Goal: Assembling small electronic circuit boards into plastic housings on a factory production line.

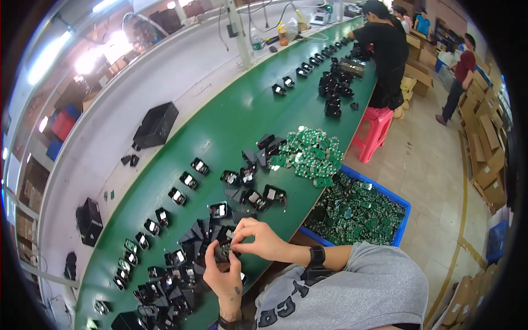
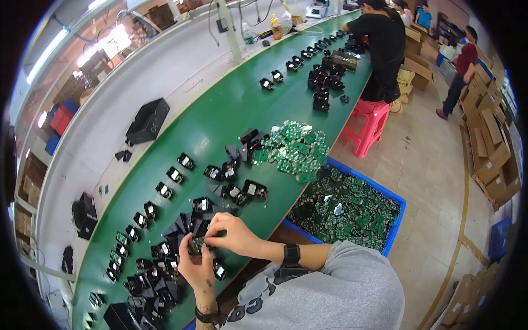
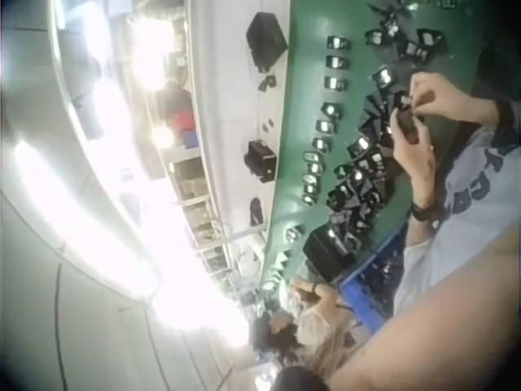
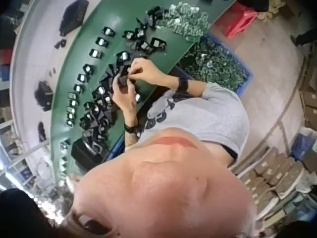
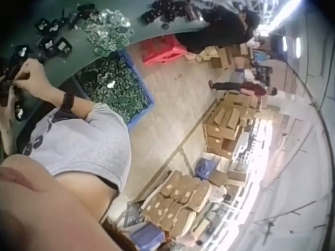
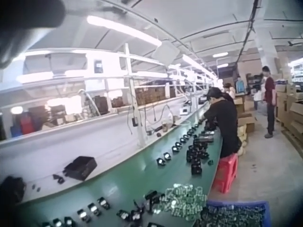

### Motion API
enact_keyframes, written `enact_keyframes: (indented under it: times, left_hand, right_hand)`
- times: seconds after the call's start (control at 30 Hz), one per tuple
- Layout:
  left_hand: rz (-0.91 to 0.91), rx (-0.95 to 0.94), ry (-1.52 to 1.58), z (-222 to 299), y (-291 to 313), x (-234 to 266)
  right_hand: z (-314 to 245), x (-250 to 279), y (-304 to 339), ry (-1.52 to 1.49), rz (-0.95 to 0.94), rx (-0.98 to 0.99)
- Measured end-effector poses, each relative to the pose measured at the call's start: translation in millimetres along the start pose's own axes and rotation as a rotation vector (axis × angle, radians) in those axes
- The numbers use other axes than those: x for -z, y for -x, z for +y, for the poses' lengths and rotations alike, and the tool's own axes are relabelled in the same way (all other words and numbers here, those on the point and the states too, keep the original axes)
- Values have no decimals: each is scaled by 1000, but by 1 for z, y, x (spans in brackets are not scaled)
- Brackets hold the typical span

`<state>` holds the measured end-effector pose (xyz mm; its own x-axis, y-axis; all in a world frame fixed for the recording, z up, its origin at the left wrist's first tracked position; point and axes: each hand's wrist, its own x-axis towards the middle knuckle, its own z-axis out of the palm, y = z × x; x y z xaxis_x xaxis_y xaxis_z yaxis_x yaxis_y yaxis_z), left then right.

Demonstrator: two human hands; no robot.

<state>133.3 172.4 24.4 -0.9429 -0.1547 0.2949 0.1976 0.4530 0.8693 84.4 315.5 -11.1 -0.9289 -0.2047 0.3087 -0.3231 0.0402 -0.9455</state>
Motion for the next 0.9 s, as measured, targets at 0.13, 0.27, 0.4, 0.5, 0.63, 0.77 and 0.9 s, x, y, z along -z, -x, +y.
enact_keyframes:
  times: [0.13, 0.27, 0.4, 0.5, 0.63, 0.77, 0.9]
  left_hand:
    - [85, 4, 115, -4, -5, 9]
    - [118, -79, 106, -19, -10, 8]
    - [164, -111, 131, -27, -4, 17]
    - [122, 104, 278, -37, -1, 23]
    - [117, 272, 607, -61, -8, 40]
    - [-48, 403, 662, -63, -23, 64]
    - [-324, 392, 178, -55, -60, 110]
  right_hand:
    - [-3, -20, 10, -93, -23, 87]
    - [-2, -26, 14, 141, -15, 289]
    - [0, -42, 8, 268, -29, 374]
    - [1, -48, -13, 405, -12, 472]
    - [-3, -68, -33, 320, -111, 466]
    - [-5, -73, -52, 192, -233, 330]
    - [-20, -59, -89, 228, -437, 127]
